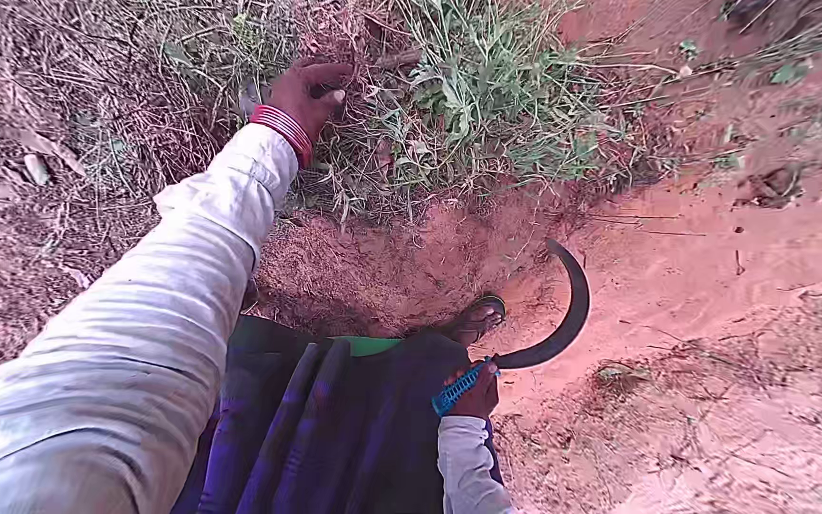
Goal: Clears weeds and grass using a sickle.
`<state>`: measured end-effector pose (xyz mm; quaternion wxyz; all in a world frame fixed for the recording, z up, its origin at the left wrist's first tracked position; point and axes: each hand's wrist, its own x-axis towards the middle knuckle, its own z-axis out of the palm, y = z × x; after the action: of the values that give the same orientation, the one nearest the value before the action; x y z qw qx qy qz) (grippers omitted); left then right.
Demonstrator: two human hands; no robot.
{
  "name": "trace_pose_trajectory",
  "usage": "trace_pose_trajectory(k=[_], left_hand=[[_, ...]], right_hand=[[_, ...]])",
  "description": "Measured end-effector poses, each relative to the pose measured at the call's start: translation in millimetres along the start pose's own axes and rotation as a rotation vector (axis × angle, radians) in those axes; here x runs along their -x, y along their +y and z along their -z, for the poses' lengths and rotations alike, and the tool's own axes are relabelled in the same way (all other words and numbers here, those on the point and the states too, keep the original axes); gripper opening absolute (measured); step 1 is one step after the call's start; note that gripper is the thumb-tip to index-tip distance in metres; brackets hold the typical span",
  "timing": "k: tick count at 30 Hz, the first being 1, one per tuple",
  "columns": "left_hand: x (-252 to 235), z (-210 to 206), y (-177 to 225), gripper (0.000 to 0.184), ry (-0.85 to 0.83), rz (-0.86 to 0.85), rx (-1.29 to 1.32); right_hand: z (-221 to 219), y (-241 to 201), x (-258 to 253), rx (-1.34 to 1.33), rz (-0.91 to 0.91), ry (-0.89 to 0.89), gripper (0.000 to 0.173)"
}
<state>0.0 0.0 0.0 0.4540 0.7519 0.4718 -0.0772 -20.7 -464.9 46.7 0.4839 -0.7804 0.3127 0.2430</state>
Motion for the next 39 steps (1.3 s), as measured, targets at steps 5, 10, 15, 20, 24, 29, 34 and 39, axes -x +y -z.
trace_pose_trajectory(k=[5,10,15,20,24,29,34,39], left_hand=[[57,17,43,0.027,0.313,-0.146,-0.189],[86,-63,70,0.018,0.254,-0.628,-0.137],[62,-188,111,0.063,-0.641,-0.491,-0.422],[21,-208,109,0.049,-0.717,-0.273,-0.553],[22,-192,124,0.034,-0.759,-0.244,-0.57],[12,-191,120,0.036,-0.69,-0.24,-0.502],[14,-181,104,0.04,-0.59,-0.395,-0.28],[41,-189,84,0.088,-0.961,-0.478,-0.698]], right_hand=[[-14,-22,-4,-0.141,-0.169,-0.171,0.051],[-49,-33,-31,-0.221,-0.385,-0.205,0.054],[-34,-22,-21,-0.163,-0.487,-0.281,0.057],[-9,-34,-37,-0.046,-0.522,-0.317,0.054],[-35,-27,-16,-0.003,-0.516,-0.331,0.052],[-20,-18,73,0.021,-0.497,-0.325,0.043],[-2,-29,73,0.072,-0.499,-0.362,0.044],[10,11,82,0.165,-0.475,-0.402,0.055]])
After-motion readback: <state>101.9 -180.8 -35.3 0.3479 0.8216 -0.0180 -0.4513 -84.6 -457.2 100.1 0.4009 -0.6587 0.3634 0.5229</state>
